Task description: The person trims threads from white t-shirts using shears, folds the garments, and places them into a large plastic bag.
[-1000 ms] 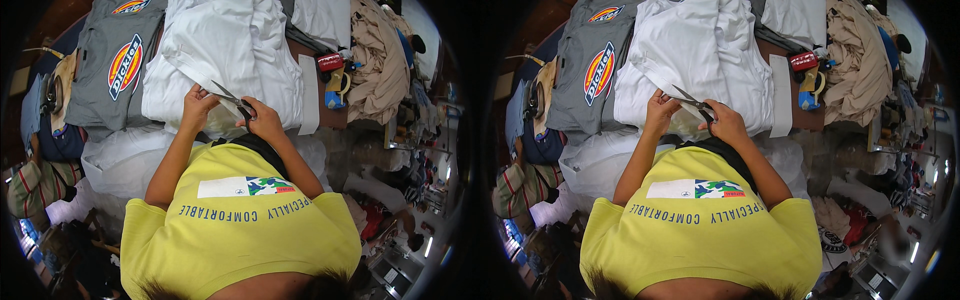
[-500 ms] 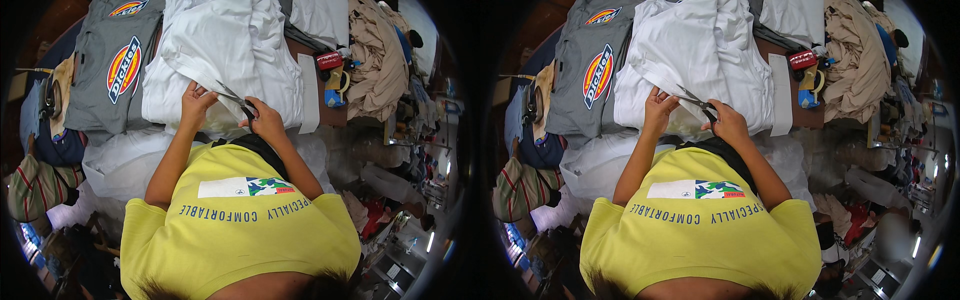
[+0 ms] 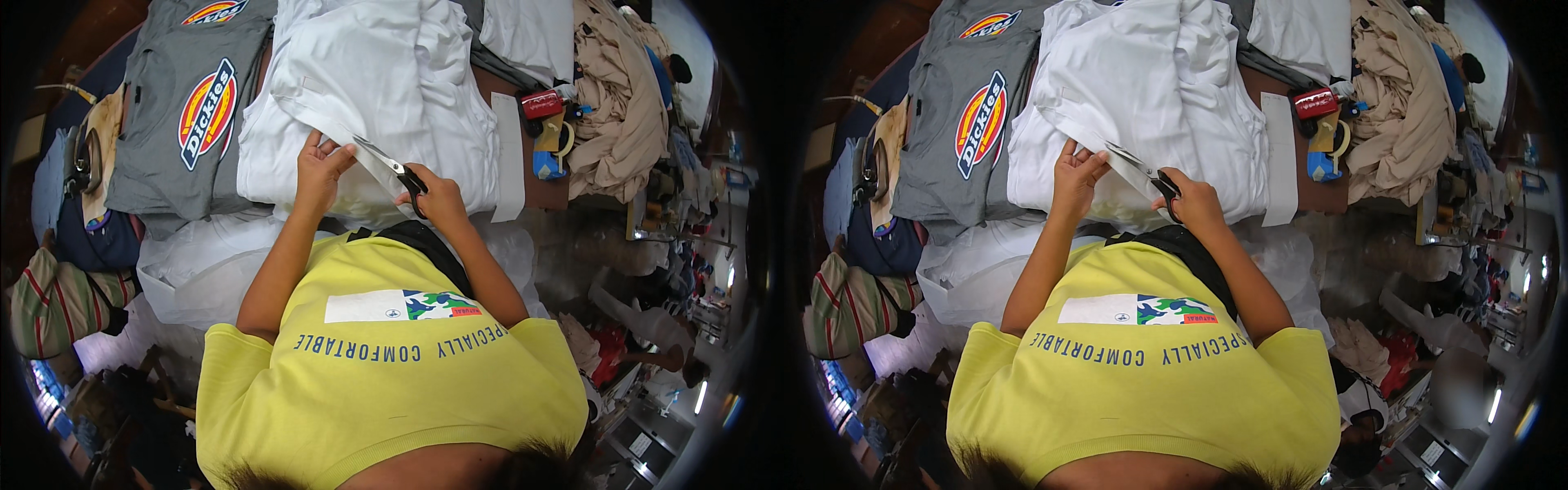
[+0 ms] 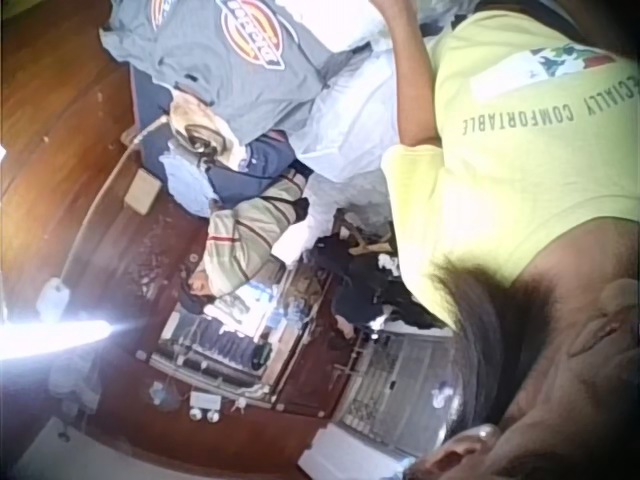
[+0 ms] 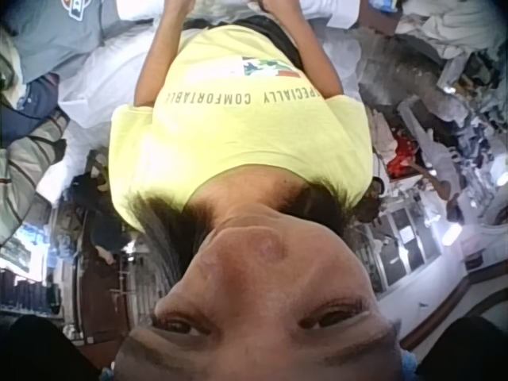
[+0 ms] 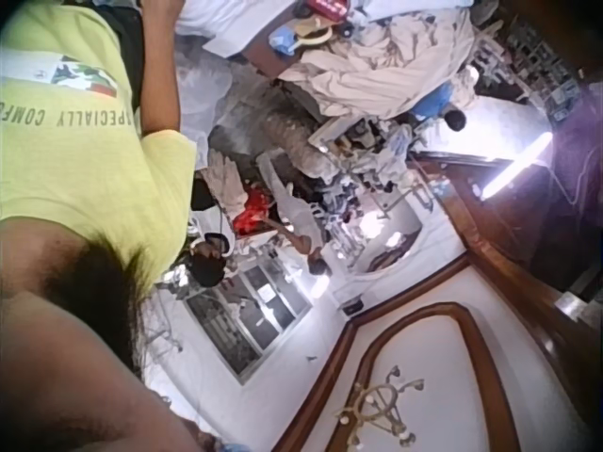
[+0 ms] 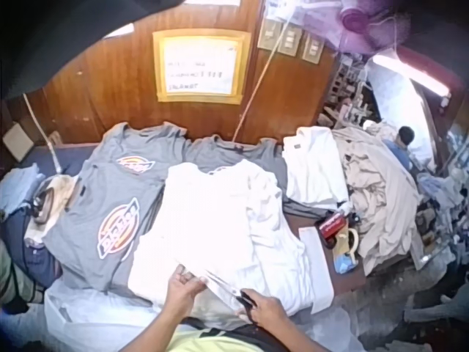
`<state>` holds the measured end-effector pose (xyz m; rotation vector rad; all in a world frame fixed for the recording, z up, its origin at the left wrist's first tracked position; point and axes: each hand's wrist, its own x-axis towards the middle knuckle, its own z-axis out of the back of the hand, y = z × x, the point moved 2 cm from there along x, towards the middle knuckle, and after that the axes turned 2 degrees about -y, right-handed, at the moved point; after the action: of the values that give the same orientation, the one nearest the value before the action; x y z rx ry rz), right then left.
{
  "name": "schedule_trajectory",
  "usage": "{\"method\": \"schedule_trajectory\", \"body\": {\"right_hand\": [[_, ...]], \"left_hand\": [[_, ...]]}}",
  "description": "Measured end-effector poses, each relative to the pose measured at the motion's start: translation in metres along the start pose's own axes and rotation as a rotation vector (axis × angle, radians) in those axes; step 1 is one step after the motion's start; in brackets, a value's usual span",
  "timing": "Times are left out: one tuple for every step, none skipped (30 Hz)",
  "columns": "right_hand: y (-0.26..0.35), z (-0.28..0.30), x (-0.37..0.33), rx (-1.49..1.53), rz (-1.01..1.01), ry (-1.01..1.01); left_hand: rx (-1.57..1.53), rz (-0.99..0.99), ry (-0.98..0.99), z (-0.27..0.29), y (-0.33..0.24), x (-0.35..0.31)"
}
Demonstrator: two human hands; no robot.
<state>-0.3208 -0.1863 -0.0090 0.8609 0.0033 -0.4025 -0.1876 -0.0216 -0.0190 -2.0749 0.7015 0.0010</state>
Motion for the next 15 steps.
{"method": "schedule_trajectory", "body": {"right_hand": [[0.004, 0.0, 0.0, -0.016, 0.041, -0.026], [0.009, 0.001, 0.0, -0.032, 0.082, -0.053], [0.016, 0.001, 0.001, -0.048, 0.123, -0.079], [0.022, 0.002, 0.003, -0.079, 0.11, -0.072], [0.03, 0.003, 0.005, -0.11, 0.097, -0.066], [0.034, 0.004, 0.008, -0.141, 0.083, -0.059], [0.037, 0.003, 0.01, -0.143, 0.089, -0.061], [0.038, 0.002, 0.013, -0.146, 0.095, -0.063], [0.039, 0.002, 0.015, -0.148, 0.1, -0.065], [0.039, 0.001, 0.015, -0.138, 0.101, -0.063], [0.036, 0.0, 0.016, -0.128, 0.102, -0.061], [0.032, -0.001, 0.016, -0.118, 0.102, -0.059], [0.026, -0.003, 0.016, -0.096, 0.105, -0.07], [0.019, -0.005, 0.015, -0.074, 0.108, -0.081], [0.014, -0.006, 0.014, -0.052, 0.111, -0.092]], "left_hand": [[0.004, -0.014, -0.009, 0.001, -0.003, 0.001], [0.008, -0.028, -0.018, 0.001, -0.005, 0.002], [0.004, -0.031, -0.008, 0.003, -0.004, 0.002], [0.0, -0.033, 0.003, 0.004, -0.004, 0.003], [-0.004, -0.035, 0.015, 0.005, -0.004, 0.003], [-0.004, -0.032, 0.02, 0.005, -0.004, 0.003], [-0.004, -0.029, 0.026, 0.004, -0.005, 0.003], [-0.004, -0.025, 0.031, 0.003, -0.005, 0.003], [-0.005, -0.023, 0.031, 0.002, -0.006, 0.003], [-0.008, -0.022, 0.029, 0.001, -0.006, 0.003], [-0.01, -0.021, 0.027, 0.001, -0.007, 0.004], [-0.005, -0.021, 0.026, 0.0, -0.009, 0.003], [-0.002, -0.02, 0.025, -0.001, -0.01, 0.003], [0.002, -0.019, 0.025, -0.001, -0.01, 0.002], [-0.015, -0.03, 0.005, -0.001, -0.011, 0.004]]}}
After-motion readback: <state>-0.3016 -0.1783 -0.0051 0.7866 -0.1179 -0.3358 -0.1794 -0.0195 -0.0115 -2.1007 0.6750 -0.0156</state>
